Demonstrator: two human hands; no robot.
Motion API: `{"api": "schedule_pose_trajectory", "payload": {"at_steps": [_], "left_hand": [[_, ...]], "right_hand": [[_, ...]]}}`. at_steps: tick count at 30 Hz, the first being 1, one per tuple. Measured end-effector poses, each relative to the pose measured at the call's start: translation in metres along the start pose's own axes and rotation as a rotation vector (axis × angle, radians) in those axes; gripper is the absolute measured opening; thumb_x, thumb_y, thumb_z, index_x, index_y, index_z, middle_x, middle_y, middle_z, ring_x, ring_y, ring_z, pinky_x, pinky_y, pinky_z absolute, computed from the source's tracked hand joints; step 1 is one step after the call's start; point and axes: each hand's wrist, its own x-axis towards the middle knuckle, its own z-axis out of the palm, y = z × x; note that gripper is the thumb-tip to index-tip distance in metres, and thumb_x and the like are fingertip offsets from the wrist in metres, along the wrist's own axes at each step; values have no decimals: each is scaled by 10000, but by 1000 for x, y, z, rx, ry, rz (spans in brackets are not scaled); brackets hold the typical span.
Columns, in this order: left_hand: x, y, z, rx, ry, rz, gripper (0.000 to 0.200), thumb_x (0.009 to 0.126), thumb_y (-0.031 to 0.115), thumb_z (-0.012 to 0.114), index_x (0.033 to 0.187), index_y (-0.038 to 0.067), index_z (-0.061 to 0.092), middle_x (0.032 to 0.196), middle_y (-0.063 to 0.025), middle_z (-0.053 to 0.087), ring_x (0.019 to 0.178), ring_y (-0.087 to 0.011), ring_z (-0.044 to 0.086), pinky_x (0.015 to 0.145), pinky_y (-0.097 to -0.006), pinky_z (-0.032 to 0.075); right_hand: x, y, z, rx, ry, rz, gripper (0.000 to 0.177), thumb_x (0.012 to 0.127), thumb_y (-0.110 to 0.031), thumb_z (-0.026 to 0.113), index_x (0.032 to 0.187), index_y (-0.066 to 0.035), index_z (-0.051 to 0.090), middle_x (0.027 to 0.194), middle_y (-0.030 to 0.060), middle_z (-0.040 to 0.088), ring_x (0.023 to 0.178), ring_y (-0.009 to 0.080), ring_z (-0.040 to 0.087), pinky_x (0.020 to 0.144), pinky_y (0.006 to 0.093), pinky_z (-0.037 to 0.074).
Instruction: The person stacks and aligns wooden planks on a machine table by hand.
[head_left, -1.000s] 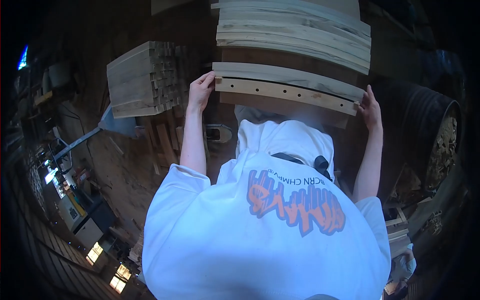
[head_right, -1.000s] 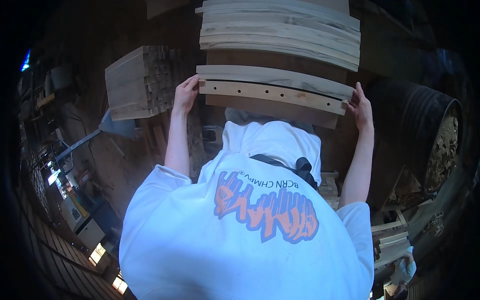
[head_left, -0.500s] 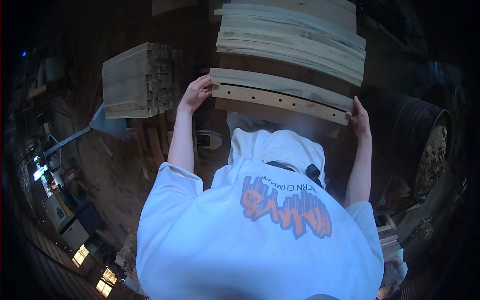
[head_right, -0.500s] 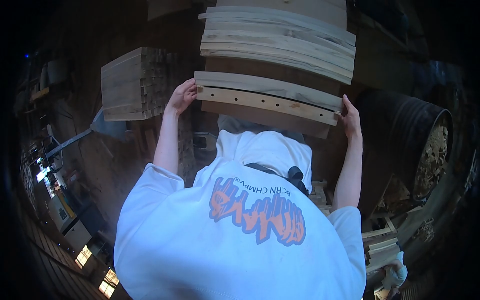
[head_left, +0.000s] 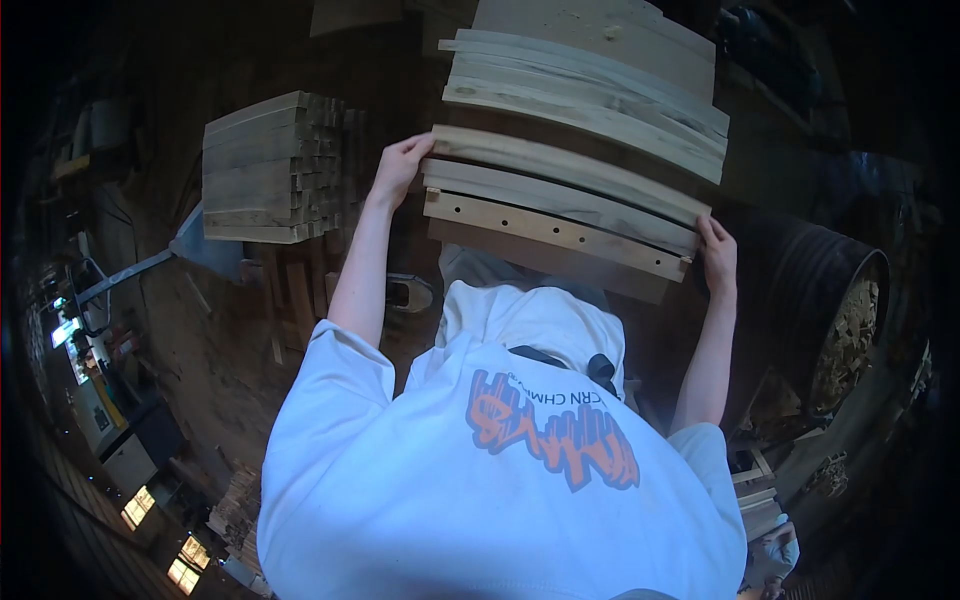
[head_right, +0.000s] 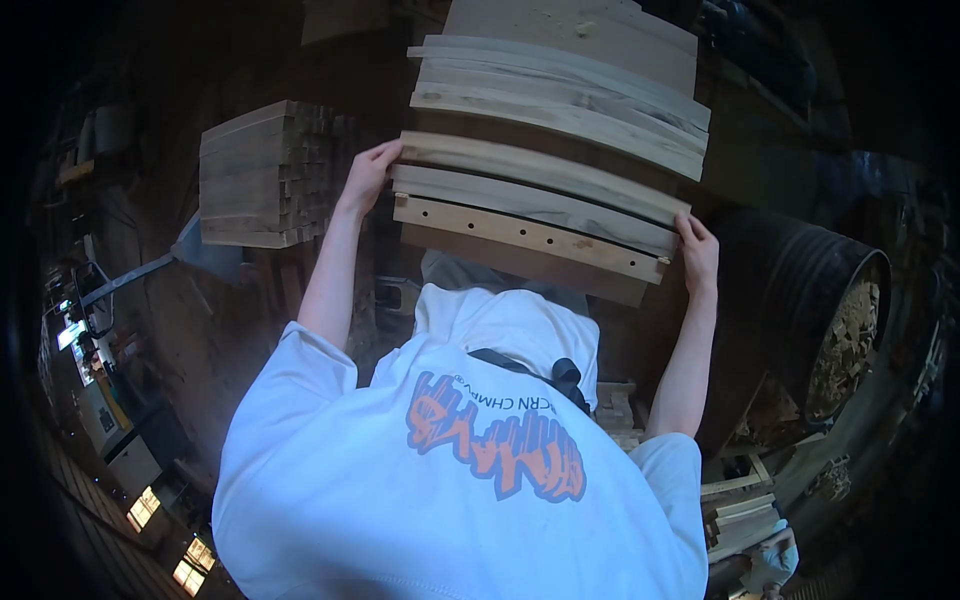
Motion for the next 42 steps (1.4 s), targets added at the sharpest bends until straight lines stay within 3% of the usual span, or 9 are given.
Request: {"api": "schedule_pose_trajectory", "payload": {"at_steps": [4,10,12,14,17,22,29,38,42], "left_hand": [[-22,-7,-11,-244,-109,-217,373,953,236,635,1235,-7,619,1132,-65,663,1007,-139,628,887,-306,496],[-5,-6,-17,-368,-294,-317,459,924,335,644,1267,35,587,1070,-17,649,946,-112,606,795,-268,474],[10,2,-16,-363,-327,-321,478,927,398,629,1262,58,592,1043,-12,646,930,-114,602,796,-272,471],[38,11,-11,-260,-243,-345,442,974,382,567,1239,30,594,1069,-37,653,969,-142,610,857,-324,490],[71,53,18,-81,-83,-93,386,945,318,647,1162,0,669,1060,-55,680,959,-125,624,860,-296,508],[72,52,19,6,-55,-67,343,904,238,704,1150,0,686,1004,-46,702,878,-118,638,830,-281,520],[45,35,-3,-294,-247,-295,448,893,228,677,1284,21,604,1130,-48,663,1042,-137,601,895,-317,469],[64,45,-11,-234,-365,-383,427,914,244,627,1265,3,598,1169,-90,652,1077,-184,606,934,-352,468],[97,72,14,-114,-189,-182,395,934,333,668,1123,-13,685,1036,-88,701,952,-156,658,891,-305,514]], "right_hand": [[-15,17,0,76,-23,-68,372,940,-255,676,1215,-7,646,1057,-5,670,889,45,586,716,185,435],[-4,9,-10,-61,-125,25,410,955,-297,650,1285,-59,598,1160,-4,639,1034,83,578,849,243,458],[7,-2,-7,17,-229,190,658,952,-552,547,1373,-47,520,1252,18,589,1089,123,530,909,283,405],[33,-14,4,121,-152,187,680,963,-581,498,1354,-26,538,1282,72,588,1152,164,532,979,307,386],[64,-40,25,143,12,-83,637,962,-518,552,1305,18,574,1243,92,623,1121,153,543,992,322,394],[57,-46,16,15,-7,-33,544,954,-420,619,1249,37,611,1180,78,655,1093,144,570,976,293,407],[22,-27,4,134,-161,105,438,925,-358,680,1188,-10,646,1109,19,662,1034,106,576,914,270,427],[47,-18,-11,88,-218,141,428,971,-421,589,1138,-35,664,1073,19,664,1002,117,581,891,275,433],[76,-81,28,291,173,-35,409,974,-425,587,1048,-35,685,942,-4,647,841,90,545,782,242,419]]}}
